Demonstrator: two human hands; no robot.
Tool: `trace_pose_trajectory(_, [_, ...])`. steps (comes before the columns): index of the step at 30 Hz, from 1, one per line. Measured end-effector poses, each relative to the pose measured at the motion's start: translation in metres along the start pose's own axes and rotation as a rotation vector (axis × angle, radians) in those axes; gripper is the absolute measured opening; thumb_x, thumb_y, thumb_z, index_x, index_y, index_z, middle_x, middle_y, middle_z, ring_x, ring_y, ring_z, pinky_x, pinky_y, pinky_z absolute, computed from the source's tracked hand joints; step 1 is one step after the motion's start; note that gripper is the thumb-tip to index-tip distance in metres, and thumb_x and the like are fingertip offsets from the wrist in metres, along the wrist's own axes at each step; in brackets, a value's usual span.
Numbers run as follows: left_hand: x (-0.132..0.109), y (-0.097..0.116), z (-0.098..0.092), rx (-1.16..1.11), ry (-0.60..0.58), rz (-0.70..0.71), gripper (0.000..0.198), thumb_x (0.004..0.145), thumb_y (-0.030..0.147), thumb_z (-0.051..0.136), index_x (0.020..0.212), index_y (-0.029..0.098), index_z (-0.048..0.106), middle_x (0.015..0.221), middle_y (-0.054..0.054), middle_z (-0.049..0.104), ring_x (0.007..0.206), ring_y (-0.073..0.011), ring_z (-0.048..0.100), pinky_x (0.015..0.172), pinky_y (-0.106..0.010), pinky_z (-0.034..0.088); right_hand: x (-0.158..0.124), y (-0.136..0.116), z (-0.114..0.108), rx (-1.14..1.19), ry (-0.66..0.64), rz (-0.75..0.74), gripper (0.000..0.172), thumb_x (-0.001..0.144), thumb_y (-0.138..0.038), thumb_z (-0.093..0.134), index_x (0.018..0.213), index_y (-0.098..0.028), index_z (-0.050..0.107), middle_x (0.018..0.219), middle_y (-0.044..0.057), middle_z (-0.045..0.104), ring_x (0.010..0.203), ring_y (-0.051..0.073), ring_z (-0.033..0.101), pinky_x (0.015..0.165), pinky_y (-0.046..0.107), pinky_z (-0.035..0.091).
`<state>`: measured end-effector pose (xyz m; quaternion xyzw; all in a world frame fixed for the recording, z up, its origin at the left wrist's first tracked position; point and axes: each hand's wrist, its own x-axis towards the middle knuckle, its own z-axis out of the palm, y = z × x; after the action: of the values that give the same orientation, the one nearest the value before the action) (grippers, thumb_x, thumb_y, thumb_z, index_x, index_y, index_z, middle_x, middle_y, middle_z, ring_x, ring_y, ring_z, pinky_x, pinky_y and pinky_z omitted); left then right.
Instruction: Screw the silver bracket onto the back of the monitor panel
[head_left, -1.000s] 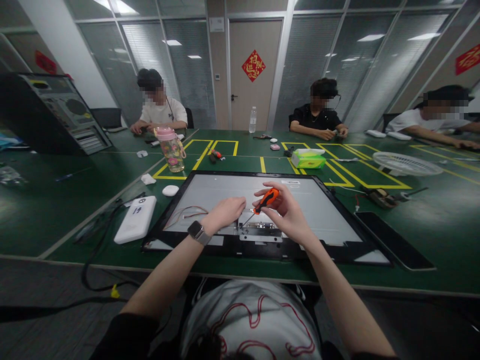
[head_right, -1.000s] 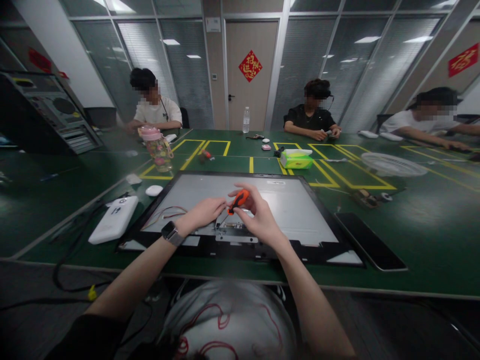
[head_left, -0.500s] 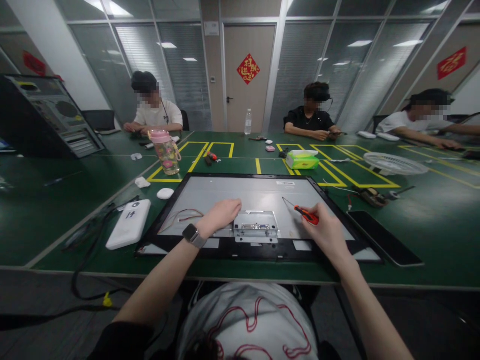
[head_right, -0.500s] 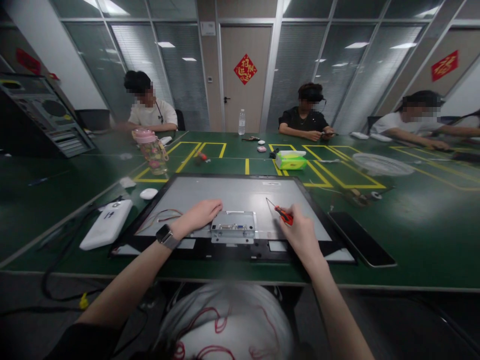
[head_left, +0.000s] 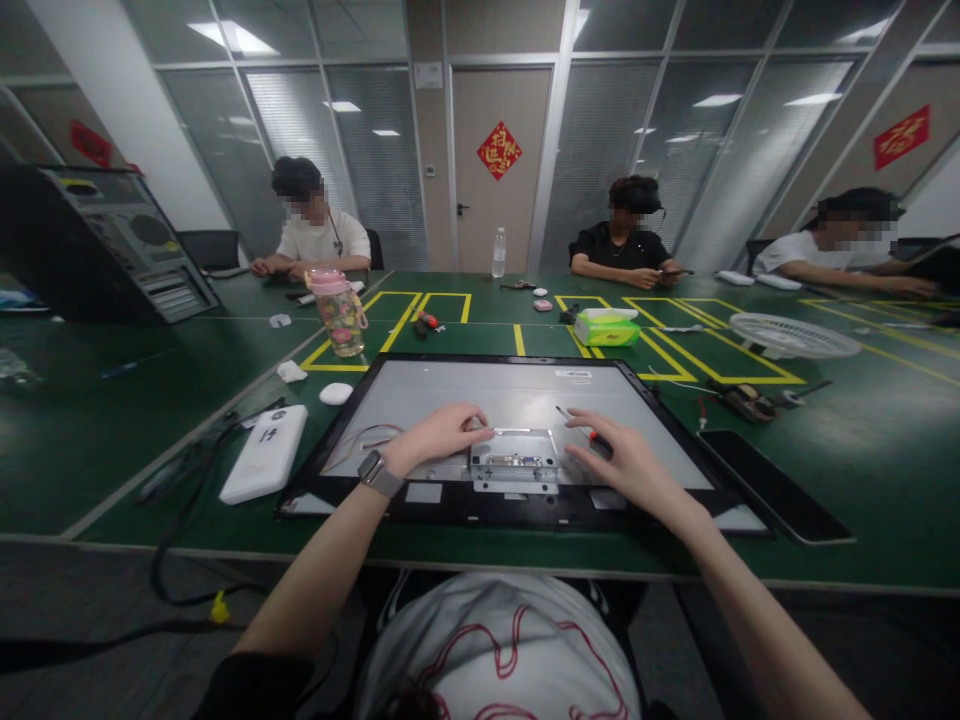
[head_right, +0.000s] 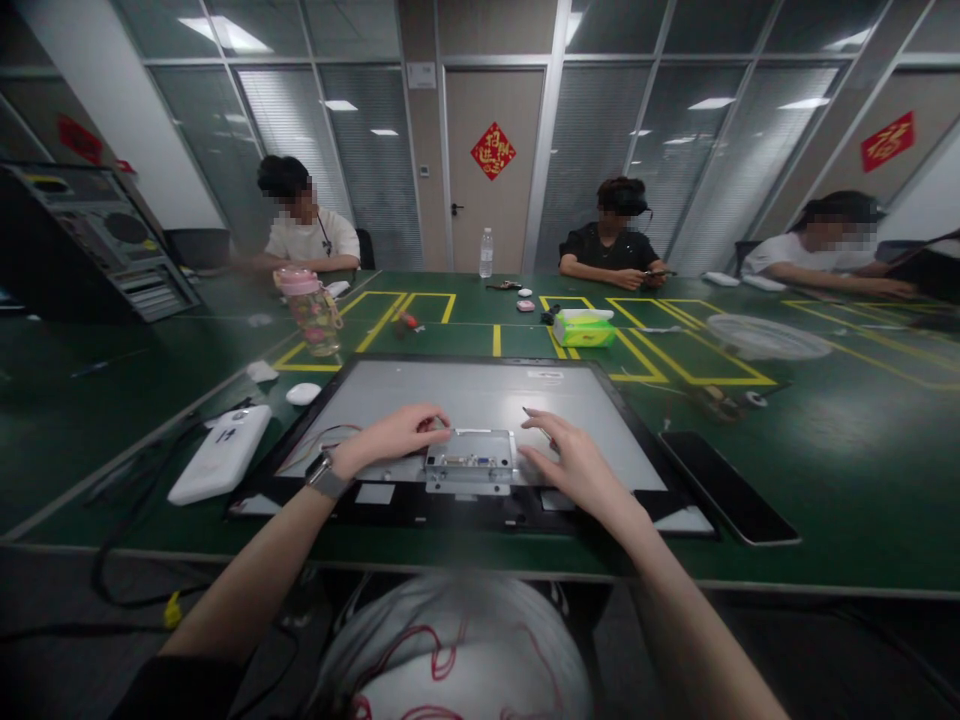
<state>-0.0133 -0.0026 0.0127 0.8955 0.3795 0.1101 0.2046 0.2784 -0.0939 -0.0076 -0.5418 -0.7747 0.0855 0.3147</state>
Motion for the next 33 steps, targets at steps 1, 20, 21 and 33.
trace_pose_trajectory(1, [-0.002,-0.003,-0.003,-0.041,-0.024,-0.034,0.041,0.087,0.053,0.057,0.108,0.018,0.066,0.091,-0.004,0.063,0.081,-0.0183,0.059,0.075,-0.028,0.045,0.008,-0.004,-0.001,0.072,-0.095,-0.026,0.034,0.087,-0.039,0.058,0.117,-0.023,0.058,0.132,0.012,0.061,0.12,0.03,0.059,0.097,0.044,0.048])
trace_pose_trajectory(20, [-0.009,-0.007,-0.008,-0.039,-0.045,0.099,0.064,0.061,0.044,0.078,0.116,0.016,0.062,0.105,-0.005,0.057,0.093,-0.0228,0.058,0.084,-0.031,0.048,0.038,-0.009,0.005,0.208,-0.345,-0.049,0.046,0.06,-0.023,0.074,0.099,-0.022,0.051,0.105,0.003,0.061,0.096,0.024,0.058,0.088,0.036,0.046])
trace_pose_trajectory(21, [-0.009,-0.007,-0.008,-0.045,-0.037,0.102,0.062,0.061,0.043,0.078,0.115,0.016,0.063,0.104,-0.005,0.057,0.093,-0.0226,0.058,0.083,-0.031,0.048,0.038,-0.009,0.004,0.215,-0.335,-0.057,0.045,0.061,-0.023,0.074,0.099,-0.022,0.05,0.105,0.003,0.061,0.097,0.024,0.058,0.088,0.036,0.046])
trace_pose_trajectory(33, [0.0,-0.01,-0.003,-0.044,0.075,0.096,0.056,0.068,0.03,0.072,0.122,0.016,0.061,0.112,-0.006,0.057,0.097,-0.0219,0.058,0.089,-0.032,0.048,0.044,0.0,0.012,0.156,-0.245,-0.08,0.035,0.068,-0.022,0.066,0.097,-0.022,0.046,0.115,0.008,0.063,0.096,0.024,0.06,0.087,0.037,0.046])
